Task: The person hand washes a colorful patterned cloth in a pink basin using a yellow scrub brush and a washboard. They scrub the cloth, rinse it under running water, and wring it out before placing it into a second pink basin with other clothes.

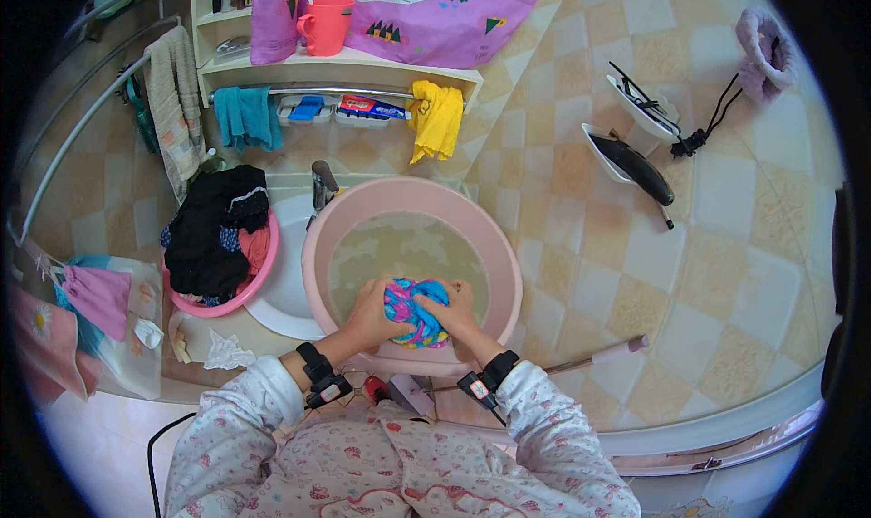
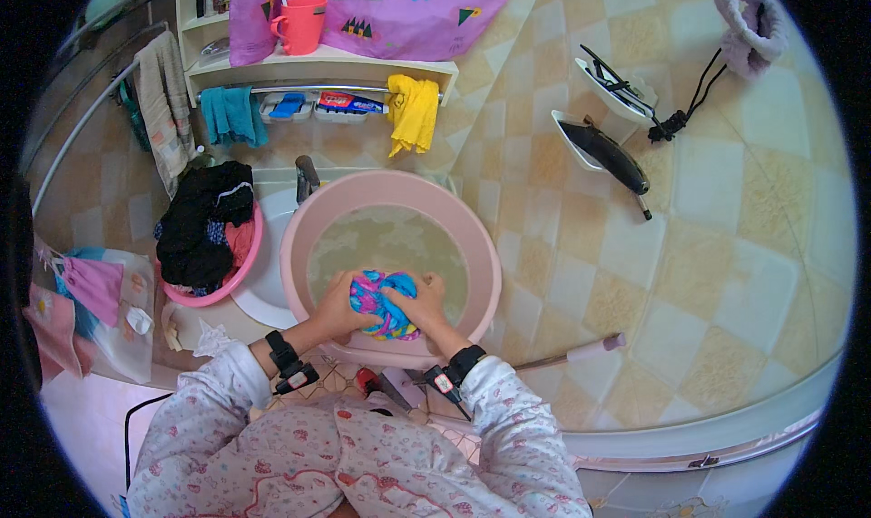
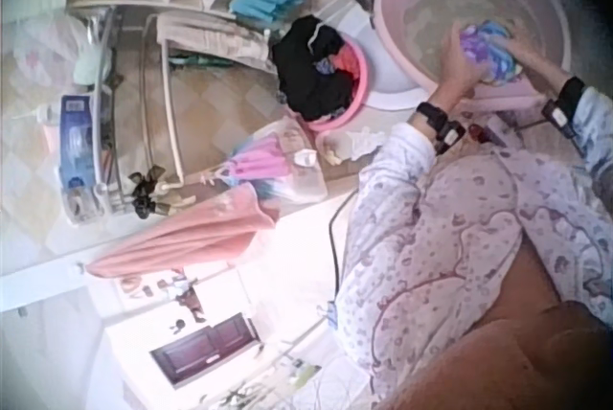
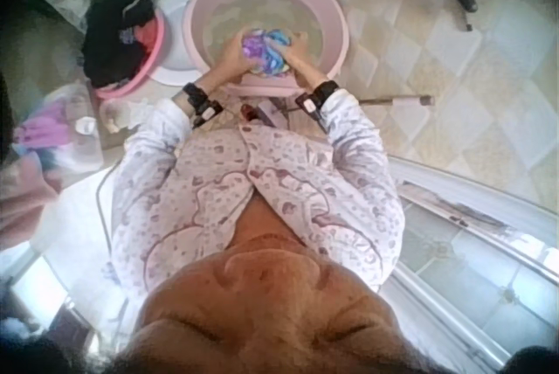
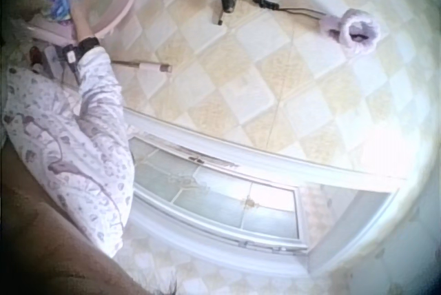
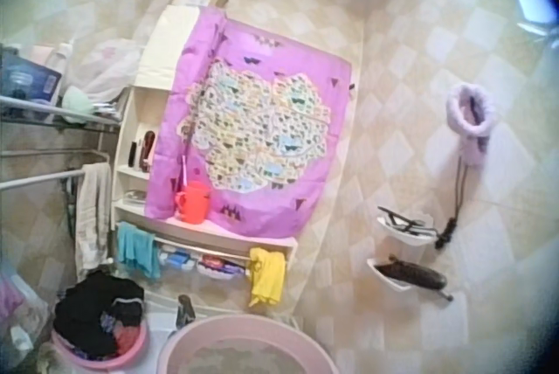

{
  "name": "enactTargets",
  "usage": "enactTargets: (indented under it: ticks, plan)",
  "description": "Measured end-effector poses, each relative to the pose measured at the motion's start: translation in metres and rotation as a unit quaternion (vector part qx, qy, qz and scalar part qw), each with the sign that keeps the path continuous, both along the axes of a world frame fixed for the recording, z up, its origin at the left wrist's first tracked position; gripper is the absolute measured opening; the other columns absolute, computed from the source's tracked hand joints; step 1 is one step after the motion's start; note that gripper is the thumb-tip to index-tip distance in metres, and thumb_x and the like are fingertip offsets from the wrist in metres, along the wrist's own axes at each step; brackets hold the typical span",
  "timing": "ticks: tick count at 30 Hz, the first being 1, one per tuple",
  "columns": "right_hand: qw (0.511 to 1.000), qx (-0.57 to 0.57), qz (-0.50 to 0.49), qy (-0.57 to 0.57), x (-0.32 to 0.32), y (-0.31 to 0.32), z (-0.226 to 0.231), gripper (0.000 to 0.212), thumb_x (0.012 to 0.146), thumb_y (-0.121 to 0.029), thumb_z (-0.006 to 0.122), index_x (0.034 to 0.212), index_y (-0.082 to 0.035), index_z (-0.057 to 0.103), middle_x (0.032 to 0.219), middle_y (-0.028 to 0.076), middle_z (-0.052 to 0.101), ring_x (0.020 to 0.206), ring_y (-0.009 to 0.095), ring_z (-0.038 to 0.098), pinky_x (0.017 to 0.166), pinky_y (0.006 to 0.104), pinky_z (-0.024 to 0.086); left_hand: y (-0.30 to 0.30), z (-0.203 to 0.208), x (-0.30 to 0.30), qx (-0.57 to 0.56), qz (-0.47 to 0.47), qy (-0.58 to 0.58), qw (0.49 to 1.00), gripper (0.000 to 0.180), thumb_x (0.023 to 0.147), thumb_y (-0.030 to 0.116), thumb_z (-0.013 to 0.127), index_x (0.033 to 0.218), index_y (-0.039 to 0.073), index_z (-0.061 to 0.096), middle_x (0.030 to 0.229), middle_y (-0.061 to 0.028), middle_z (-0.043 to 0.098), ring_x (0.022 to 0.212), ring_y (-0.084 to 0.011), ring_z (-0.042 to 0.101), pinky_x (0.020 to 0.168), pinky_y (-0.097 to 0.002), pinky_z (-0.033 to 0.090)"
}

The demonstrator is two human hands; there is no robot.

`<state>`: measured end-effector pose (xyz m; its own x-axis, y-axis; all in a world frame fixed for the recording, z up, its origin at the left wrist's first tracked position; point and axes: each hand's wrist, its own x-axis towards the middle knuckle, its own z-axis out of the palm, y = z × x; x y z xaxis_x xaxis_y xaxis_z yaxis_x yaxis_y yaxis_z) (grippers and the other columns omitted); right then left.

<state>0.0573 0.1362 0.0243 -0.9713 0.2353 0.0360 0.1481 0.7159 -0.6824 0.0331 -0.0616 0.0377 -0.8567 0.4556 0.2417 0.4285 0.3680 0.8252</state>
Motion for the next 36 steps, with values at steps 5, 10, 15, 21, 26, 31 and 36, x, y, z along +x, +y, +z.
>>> enactTargets:
  ticks: [5, 10, 15, 21, 26, 31, 36]
  plan:
    - [0.993, -0.021, 0.111, -0.042, 0.002, 0.007, -0.001, 0.081, 0.067, -0.06, 0.066, 0.125, -0.005, 0.049, 0.132, 0.027, 0.031, 0.123, 0.038, 0.035, 0.099, 0.0415, 0.034, -0.008, -0.01, 0.003, -0.026, -0.014, 0.027, 0.999, 0.078, 0.05, 0.029, 0.083, 0.114, 0.004, 0.046, 0.116, -0.0181, 0.046, 0.107, -0.0359, 0.045, 0.091, -0.0427, 0.038]
    - [0.977, -0.191, 0.063, -0.076, -0.001, 0.007, -0.003, 0.07, 0.074, -0.056, 0.062, 0.119, -0.004, 0.052, 0.123, 0.025, 0.044, 0.115, 0.035, 0.045, 0.095, 0.0392, 0.038, 0.004, 0.0, 0.007, -0.048, -0.086, 0.107, 0.989, 0.069, 0.051, 0.025, 0.081, 0.109, 0.005, 0.049, 0.117, -0.018, 0.046, 0.107, -0.037, 0.045, 0.09, -0.0437, 0.039]
    - [0.988, -0.154, 0.028, -0.02, -0.006, 0.001, -0.009, 0.049, 0.08, -0.045, 0.059, 0.104, -0.001, 0.06, 0.105, 0.022, 0.057, 0.103, 0.034, 0.053, 0.087, 0.0384, 0.042, 0.012, 0.01, 0.012, -0.086, -0.108, 0.193, 0.971, 0.055, 0.05, 0.018, 0.076, 0.099, 0.006, 0.053, 0.115, -0.0157, 0.046, 0.105, -0.0375, 0.044, 0.088, -0.0441, 0.04]
    - [0.993, -0.076, 0.078, -0.047, -0.03, 0.004, -0.009, 0.04, 0.08, -0.035, 0.055, 0.097, 0.0, 0.062, 0.094, 0.023, 0.062, 0.092, 0.037, 0.059, 0.08, 0.0423, 0.044, 0.015, 0.006, 0.008, -0.134, -0.142, 0.204, 0.959, 0.044, 0.051, 0.018, 0.074, 0.09, 0.011, 0.054, 0.11, -0.0117, 0.047, 0.101, -0.0368, 0.043, 0.083, -0.0463, 0.041]
    - [0.971, -0.013, 0.106, -0.214, -0.059, 0.009, -0.01, 0.044, 0.076, -0.036, 0.055, 0.087, 0.007, 0.063, 0.083, 0.027, 0.062, 0.078, 0.039, 0.062, 0.072, 0.0446, 0.047, 0.017, 0.001, 0.002, -0.154, -0.163, 0.194, 0.955, 0.04, 0.054, 0.022, 0.074, 0.089, 0.014, 0.054, 0.106, -0.0095, 0.047, 0.1, -0.0354, 0.043, 0.082, -0.0476, 0.04]
    - [0.95, 0.007, 0.152, -0.271, -0.081, 0.011, -0.027, 0.049, 0.076, -0.039, 0.057, 0.082, 0.009, 0.064, 0.079, 0.029, 0.062, 0.073, 0.037, 0.063, 0.068, 0.0431, 0.048, 0.019, -0.002, -0.002, -0.17, -0.156, 0.198, 0.953, 0.04, 0.056, 0.026, 0.075, 0.088, 0.016, 0.055, 0.103, -0.008, 0.047, 0.099, -0.0346, 0.042, 0.082, -0.048, 0.038]
    - [0.945, -0.009, 0.181, -0.273, -0.096, 0.019, -0.058, 0.049, 0.076, -0.041, 0.058, 0.085, 0.006, 0.065, 0.078, 0.024, 0.064, 0.071, 0.033, 0.063, 0.066, 0.0412, 0.048, 0.021, 0.0, -0.005, -0.179, -0.135, 0.213, 0.951, 0.041, 0.056, 0.027, 0.076, 0.089, 0.016, 0.055, 0.102, -0.0077, 0.047, 0.098, -0.0344, 0.043, 0.082, -0.0469, 0.039]
